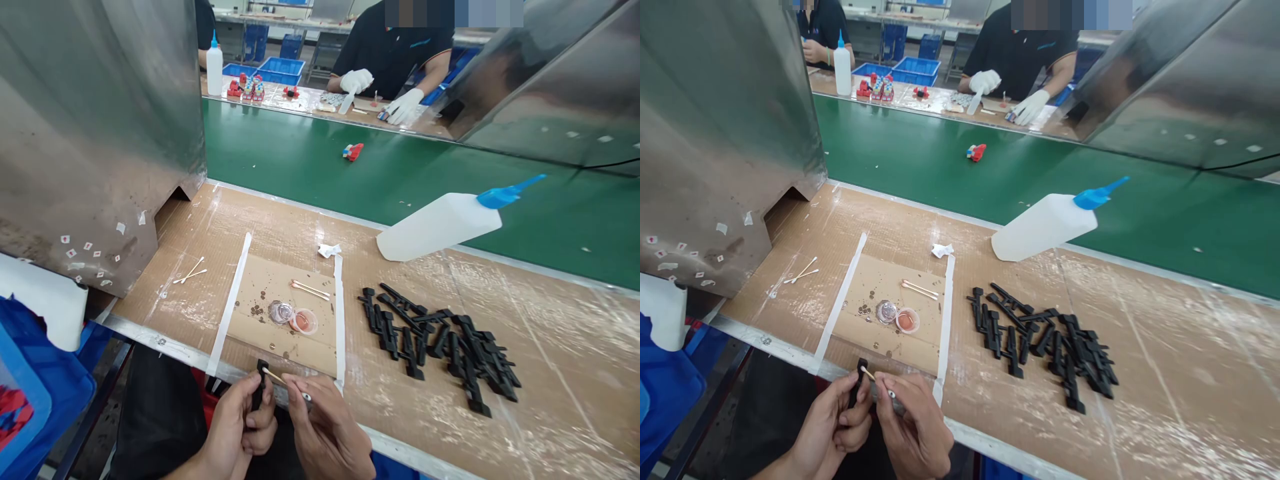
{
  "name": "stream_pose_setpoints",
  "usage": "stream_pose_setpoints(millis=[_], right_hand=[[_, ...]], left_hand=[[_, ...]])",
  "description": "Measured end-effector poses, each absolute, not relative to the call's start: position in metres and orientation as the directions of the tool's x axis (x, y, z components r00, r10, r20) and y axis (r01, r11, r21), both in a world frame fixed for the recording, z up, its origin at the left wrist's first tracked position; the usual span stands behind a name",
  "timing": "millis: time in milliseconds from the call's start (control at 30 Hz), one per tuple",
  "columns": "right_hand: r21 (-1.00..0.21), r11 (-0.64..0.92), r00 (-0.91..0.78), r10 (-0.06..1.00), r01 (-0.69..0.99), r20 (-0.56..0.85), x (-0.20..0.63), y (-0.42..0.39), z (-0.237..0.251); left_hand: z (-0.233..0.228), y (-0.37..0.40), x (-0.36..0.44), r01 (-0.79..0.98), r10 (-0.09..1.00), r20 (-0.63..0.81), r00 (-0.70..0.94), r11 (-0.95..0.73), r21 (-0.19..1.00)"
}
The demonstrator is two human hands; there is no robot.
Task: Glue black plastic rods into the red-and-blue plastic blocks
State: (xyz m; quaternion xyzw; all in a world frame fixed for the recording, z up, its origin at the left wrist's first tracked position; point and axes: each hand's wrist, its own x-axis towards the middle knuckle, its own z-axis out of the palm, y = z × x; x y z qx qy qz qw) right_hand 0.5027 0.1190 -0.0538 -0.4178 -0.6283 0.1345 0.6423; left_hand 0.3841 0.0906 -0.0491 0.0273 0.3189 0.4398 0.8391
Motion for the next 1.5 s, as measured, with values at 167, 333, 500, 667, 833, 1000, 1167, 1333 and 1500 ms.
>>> stream_pose_setpoints(millis=[167, 333, 500, 667, 833, 1000, 1167, 1333, 1500], right_hand=[[-0.697, 0.615, 0.181, 0.688, 0.367, 0.702, 0.504, 0.118, -0.053], [-0.696, 0.607, 0.199, 0.681, 0.384, 0.704, 0.504, 0.118, -0.055], [-0.703, 0.614, 0.169, 0.698, 0.358, 0.696, 0.504, 0.119, -0.053], [-0.687, 0.622, 0.213, 0.664, 0.375, 0.717, 0.502, 0.119, -0.054], [-0.694, 0.621, 0.202, 0.675, 0.363, 0.71, 0.502, 0.12, -0.055], [-0.768, 0.573, 0.248, 0.73, 0.285, 0.637, 0.504, 0.117, -0.06], [-0.916, 0.357, 0.455, 0.795, 0.182, 0.4, 0.514, 0.118, -0.049], [-0.961, 0.194, 0.621, 0.734, 0.197, 0.276, 0.528, 0.142, -0.03], [-0.926, 0.204, 0.489, 0.801, 0.318, 0.344, 0.535, 0.17, -0.046]], left_hand=[[-0.049, 0.093, 0.384, -0.718, 0.752, -0.517, 0.41, 0.615, 0.326], [-0.048, 0.094, 0.384, -0.712, 0.745, -0.521, 0.417, 0.624, 0.322], [-0.049, 0.093, 0.384, -0.719, 0.745, -0.524, 0.412, 0.62, 0.315], [-0.05, 0.094, 0.384, -0.707, 0.739, -0.523, 0.426, 0.632, 0.318], [-0.056, 0.093, 0.384, -0.705, 0.733, -0.517, 0.441, 0.64, 0.306], [-0.059, 0.093, 0.382, -0.716, 0.744, -0.495, 0.449, 0.631, 0.299], [-0.058, 0.094, 0.38, -0.73, 0.751, -0.465, 0.469, 0.626, 0.275], [-0.067, 0.091, 0.379, -0.737, 0.747, -0.449, 0.491, 0.631, 0.242], [-0.072, 0.089, 0.372, -0.743, 0.762, -0.377, 0.526, 0.627, 0.232]])
